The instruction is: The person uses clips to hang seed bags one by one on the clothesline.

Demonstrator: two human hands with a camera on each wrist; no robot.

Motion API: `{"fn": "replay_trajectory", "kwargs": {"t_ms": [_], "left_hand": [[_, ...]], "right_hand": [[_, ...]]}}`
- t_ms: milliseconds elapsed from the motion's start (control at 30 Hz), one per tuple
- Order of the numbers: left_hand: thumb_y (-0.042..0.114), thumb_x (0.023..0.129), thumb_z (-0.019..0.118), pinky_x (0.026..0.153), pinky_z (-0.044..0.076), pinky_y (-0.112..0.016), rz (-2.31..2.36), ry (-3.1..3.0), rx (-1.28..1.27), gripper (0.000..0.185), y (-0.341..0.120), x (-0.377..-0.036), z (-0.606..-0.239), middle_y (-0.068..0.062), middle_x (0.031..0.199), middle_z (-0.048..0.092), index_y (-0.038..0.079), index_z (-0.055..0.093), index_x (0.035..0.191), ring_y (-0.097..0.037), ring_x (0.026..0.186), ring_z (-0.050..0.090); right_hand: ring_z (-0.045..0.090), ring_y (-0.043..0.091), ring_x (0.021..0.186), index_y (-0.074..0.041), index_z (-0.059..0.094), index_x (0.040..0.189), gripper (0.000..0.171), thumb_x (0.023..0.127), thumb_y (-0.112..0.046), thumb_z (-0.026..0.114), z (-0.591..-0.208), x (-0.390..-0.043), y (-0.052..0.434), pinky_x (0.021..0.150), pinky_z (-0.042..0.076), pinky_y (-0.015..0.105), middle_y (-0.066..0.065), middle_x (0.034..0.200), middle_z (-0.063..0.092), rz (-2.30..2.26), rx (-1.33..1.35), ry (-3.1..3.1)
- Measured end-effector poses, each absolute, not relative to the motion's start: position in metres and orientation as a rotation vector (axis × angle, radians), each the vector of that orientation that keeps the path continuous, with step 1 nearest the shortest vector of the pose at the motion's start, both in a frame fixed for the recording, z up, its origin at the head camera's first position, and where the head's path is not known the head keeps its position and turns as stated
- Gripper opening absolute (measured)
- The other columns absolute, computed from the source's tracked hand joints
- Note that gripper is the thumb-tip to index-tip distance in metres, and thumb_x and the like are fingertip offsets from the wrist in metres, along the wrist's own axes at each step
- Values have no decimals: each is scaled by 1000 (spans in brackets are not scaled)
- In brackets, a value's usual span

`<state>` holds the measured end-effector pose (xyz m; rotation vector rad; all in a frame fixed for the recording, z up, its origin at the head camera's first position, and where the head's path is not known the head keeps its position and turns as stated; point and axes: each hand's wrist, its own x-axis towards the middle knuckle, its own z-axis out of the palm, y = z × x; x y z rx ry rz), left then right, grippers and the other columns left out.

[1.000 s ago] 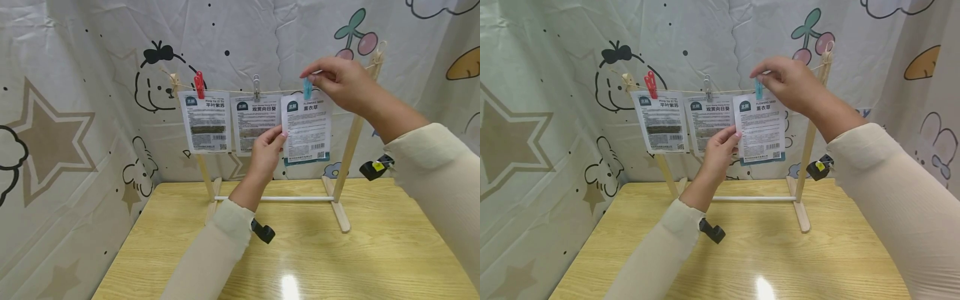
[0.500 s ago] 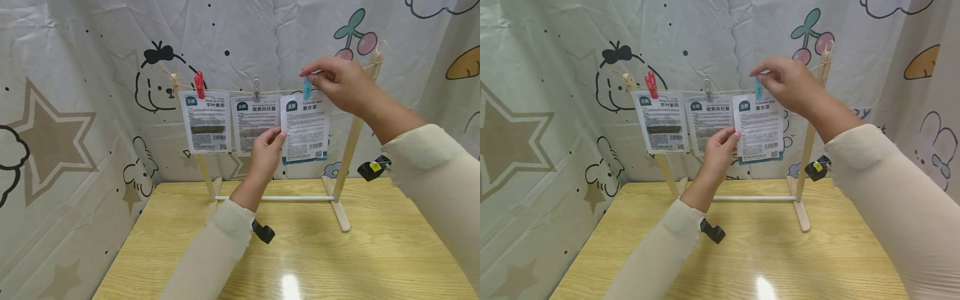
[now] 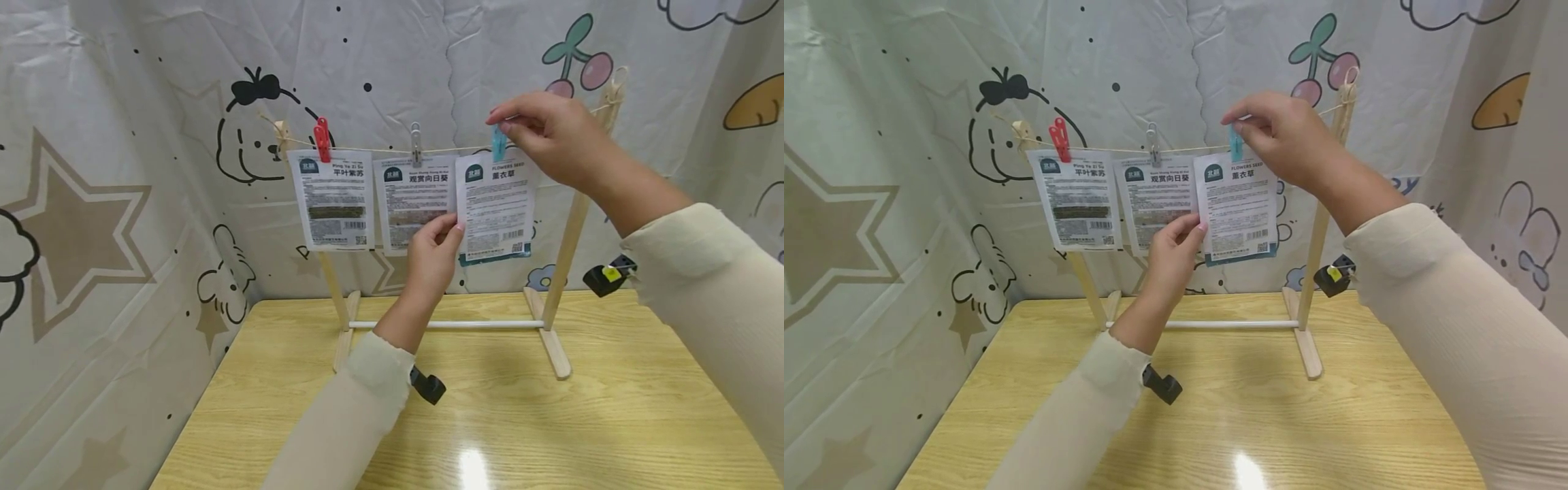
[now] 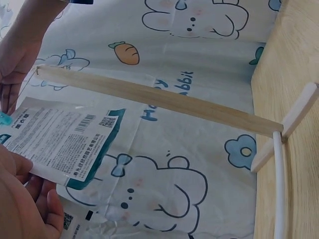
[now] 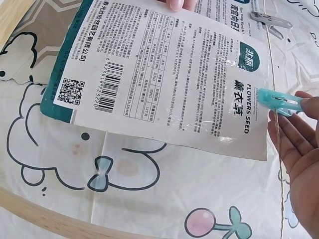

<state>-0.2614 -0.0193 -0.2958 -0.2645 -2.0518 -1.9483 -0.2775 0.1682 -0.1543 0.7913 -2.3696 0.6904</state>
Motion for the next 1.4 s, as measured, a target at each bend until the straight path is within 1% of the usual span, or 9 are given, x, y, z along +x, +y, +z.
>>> {"fn": "replay_trajectory", "kwargs": {"t_ms": [233, 500, 733, 1033, 1133, 1200, 1300, 1367, 1400], "left_hand": [[16, 99, 64, 72, 48, -18, -1896, -2072, -269, 23, -22, -259, -299, -12, 106, 74, 5, 72, 118, -7, 85, 59], [16, 99, 64, 73, 49, -19, -1802, -2121, -272, 22, -27, -261, -305, -10, 110, 73, 5, 73, 116, -11, 90, 64], [18, 100, 64, 76, 51, -18, -1766, -2150, -266, 21, -29, -258, -308, -9, 113, 67, 8, 73, 116, -12, 95, 62], [17, 100, 64, 73, 51, -18, -1789, -2149, -246, 21, -31, -257, -311, -8, 110, 68, 9, 74, 116, -9, 88, 61], [17, 100, 64, 72, 51, -18, -1812, -2142, -251, 20, -32, -257, -313, -8, 108, 71, 9, 74, 115, -9, 86, 63], [17, 100, 64, 72, 51, -19, -1827, -2132, -259, 19, -33, -256, -315, -9, 106, 72, 8, 74, 113, -9, 86, 64], [17, 100, 63, 71, 49, -19, -1838, -2130, -268, 18, -36, -253, -316, -10, 103, 72, 7, 74, 111, -12, 86, 64], [18, 100, 63, 70, 48, -20, -1850, -2130, -275, 18, -38, -251, -316, -11, 103, 72, 7, 74, 110, -17, 88, 65], [19, 101, 62, 70, 48, -20, -1857, -2131, -282, 19, -39, -250, -316, -12, 103, 71, 7, 74, 110, -20, 90, 65]], "right_hand": [[59, 18, 111, -13, 67, 129, 31, 108, -21, 47, -155, -277, 167, 94, 45, 10, 6, 134, 64, 733, 795, -2336], [62, 20, 112, -10, 67, 128, 30, 107, -21, 49, -156, -276, 167, 96, 46, 10, 6, 133, 64, 709, 808, -2307], [61, 19, 114, -8, 68, 126, 30, 106, -22, 50, -156, -275, 167, 97, 45, 8, 5, 135, 63, 682, 802, -2295], [62, 25, 116, -9, 68, 128, 29, 105, -20, 53, -158, -276, 167, 97, 43, 6, 8, 136, 63, 691, 807, -2276], [63, 26, 117, -9, 67, 128, 30, 104, -20, 54, -158, -275, 167, 99, 47, 14, 7, 139, 61, 676, 791, -2273], [61, 29, 119, -10, 66, 130, 31, 104, -21, 54, -158, -273, 166, 102, 51, 27, 6, 143, 59, 668, 775, -2271], [57, 31, 123, -11, 64, 133, 32, 104, -20, 55, -160, -271, 166, 102, 51, 46, 6, 146, 56, 653, 752, -2252], [55, 30, 123, -10, 64, 133, 32, 103, -19, 55, -161, -269, 166, 101, 51, 47, 7, 147, 55, 650, 736, -2227], [54, 29, 123, -10, 64, 132, 32, 103, -19, 55, -161, -269, 166, 101, 50, 43, 7, 145, 55, 648, 728, -2210]]}}
